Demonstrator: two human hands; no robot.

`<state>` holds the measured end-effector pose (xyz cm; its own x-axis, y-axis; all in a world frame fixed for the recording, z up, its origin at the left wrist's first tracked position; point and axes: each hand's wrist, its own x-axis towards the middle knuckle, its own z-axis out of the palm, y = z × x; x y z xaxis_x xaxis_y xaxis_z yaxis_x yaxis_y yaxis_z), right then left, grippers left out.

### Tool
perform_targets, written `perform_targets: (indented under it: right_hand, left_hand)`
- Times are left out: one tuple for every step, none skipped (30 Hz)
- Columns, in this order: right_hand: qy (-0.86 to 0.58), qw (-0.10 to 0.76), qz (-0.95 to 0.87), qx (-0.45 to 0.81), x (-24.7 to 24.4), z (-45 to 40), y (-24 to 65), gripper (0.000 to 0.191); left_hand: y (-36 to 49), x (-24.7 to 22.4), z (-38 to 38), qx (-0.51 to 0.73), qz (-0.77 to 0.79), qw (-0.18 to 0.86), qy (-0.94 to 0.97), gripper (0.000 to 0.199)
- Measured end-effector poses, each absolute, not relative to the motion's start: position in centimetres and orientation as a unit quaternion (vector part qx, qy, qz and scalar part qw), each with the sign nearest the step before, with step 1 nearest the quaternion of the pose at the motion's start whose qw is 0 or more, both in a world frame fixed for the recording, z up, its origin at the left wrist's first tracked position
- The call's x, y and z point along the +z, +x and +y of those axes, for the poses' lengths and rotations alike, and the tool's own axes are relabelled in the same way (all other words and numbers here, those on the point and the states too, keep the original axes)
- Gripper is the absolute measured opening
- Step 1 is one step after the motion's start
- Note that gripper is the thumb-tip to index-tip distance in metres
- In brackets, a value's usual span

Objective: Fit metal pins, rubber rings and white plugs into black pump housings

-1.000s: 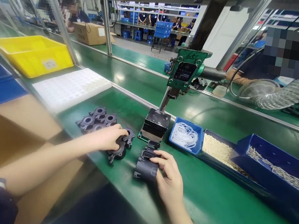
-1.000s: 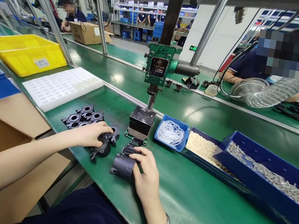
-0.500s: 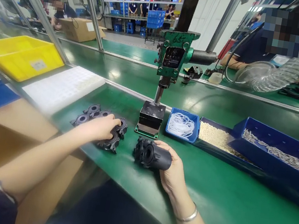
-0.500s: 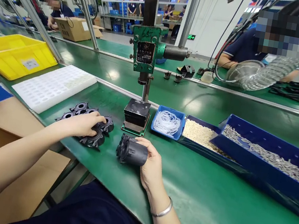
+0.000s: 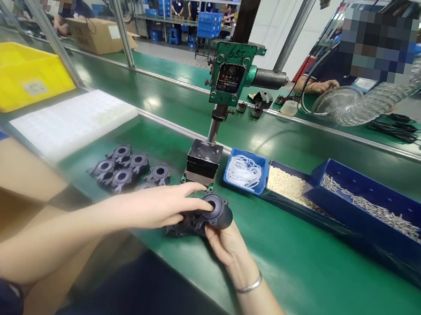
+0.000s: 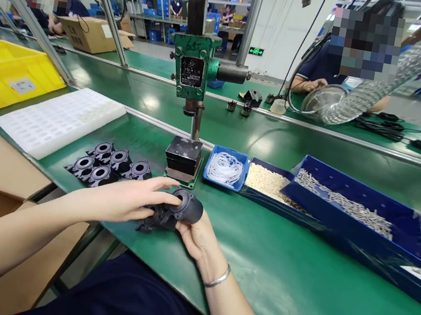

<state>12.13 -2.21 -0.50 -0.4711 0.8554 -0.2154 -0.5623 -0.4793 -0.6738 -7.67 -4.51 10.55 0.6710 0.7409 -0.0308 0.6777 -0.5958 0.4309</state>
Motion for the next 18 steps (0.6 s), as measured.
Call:
perform_targets:
  right_hand:
    - [-0.273, 0.430, -0.267, 0.818, -0.5, -2.3, 12.1, 0.033]
    - [-0.273, 0.422, -0.270, 0.821, -0.5, -2.3, 12.2, 0.034]
    - [-0.273, 0.412, -0.274, 0.825, -0.5, -2.3, 12.2, 0.035]
    - [-0.273, 0.402, -0.280, 0.828, -0.5, -2.3, 12.2, 0.036]
    - [-0.272, 0.393, -0.286, 0.830, -0.5, -2.2, 12.3, 0.038]
    - [-0.271, 0.383, -0.291, 0.834, -0.5, -2.1, 12.4, 0.040]
    - [-0.268, 0.373, -0.295, 0.838, -0.5, -1.9, 12.6, 0.041]
    - [-0.265, 0.365, -0.298, 0.842, -0.6, -1.7, 12.8, 0.040]
    - [-0.264, 0.361, -0.298, 0.843, -0.7, -1.5, 13.0, 0.037]
    - [-0.270, 0.365, -0.295, 0.841, -0.8, -1.2, 13.2, 0.033]
    - [-0.283, 0.376, -0.291, 0.833, -1.0, -0.9, 13.5, 0.029]
    - [-0.303, 0.394, -0.288, 0.819, -1.2, -0.6, 13.7, 0.026]
    - [-0.327, 0.417, -0.289, 0.797, -1.4, -0.3, 13.9, 0.024]
    - [-0.353, 0.441, -0.296, 0.770, -1.6, -0.1, 14.0, 0.025]
    - [-0.375, 0.463, -0.311, 0.741, -1.8, 0.1, 14.1, 0.026]
    - [-0.393, 0.479, -0.336, 0.709, -2.0, 0.3, 14.1, 0.027]
    - [-0.406, 0.489, -0.372, 0.676, -2.1, 0.3, 14.1, 0.028]
    - [-0.418, 0.495, -0.419, 0.637, -2.3, 0.3, 14.0, 0.027]
  left_hand:
    - [-7.3, 10.1, -4.3, 0.066, 0.398, 0.211, 0.890, 0.067]
    - [-7.0, 9.6, -4.2, 0.060, 0.401, 0.208, 0.890, 0.065]
    - [-6.8, 9.2, -4.0, 0.057, 0.406, 0.203, 0.889, 0.062]
    - [-6.7, 8.9, -3.9, 0.057, 0.409, 0.198, 0.889, 0.060]
    - [-6.7, 8.7, -3.9, 0.061, 0.412, 0.195, 0.888, 0.059]
    - [-6.7, 8.7, -3.9, 0.069, 0.417, 0.196, 0.885, 0.058]
    - [-6.9, 8.7, -4.0, 0.081, 0.424, 0.200, 0.880, 0.058]
    - [-7.1, 8.8, -4.0, 0.095, 0.433, 0.206, 0.872, 0.058]
    - [-7.3, 8.9, -4.1, 0.109, 0.446, 0.215, 0.862, 0.058]
    - [-7.5, 9.1, -4.2, 0.120, 0.465, 0.221, 0.849, 0.059]
    - [-7.6, 9.2, -4.2, 0.125, 0.485, 0.223, 0.836, 0.059]
    - [-7.5, 9.2, -4.2, 0.119, 0.507, 0.217, 0.826, 0.060]
    - [-7.4, 9.1, -4.1, 0.100, 0.526, 0.205, 0.819, 0.059]
    - [-7.2, 8.9, -3.9, 0.071, 0.543, 0.190, 0.815, 0.057]
    - [-6.9, 8.7, -3.7, 0.037, 0.555, 0.176, 0.812, 0.054]
    - [-6.5, 8.4, -3.4, 0.007, 0.562, 0.166, 0.810, 0.049]
    - [-6.3, 8.2, -3.1, -0.013, 0.568, 0.161, 0.807, 0.043]
    - [-6.1, 8.1, -2.8, -0.024, 0.572, 0.161, 0.804, 0.038]
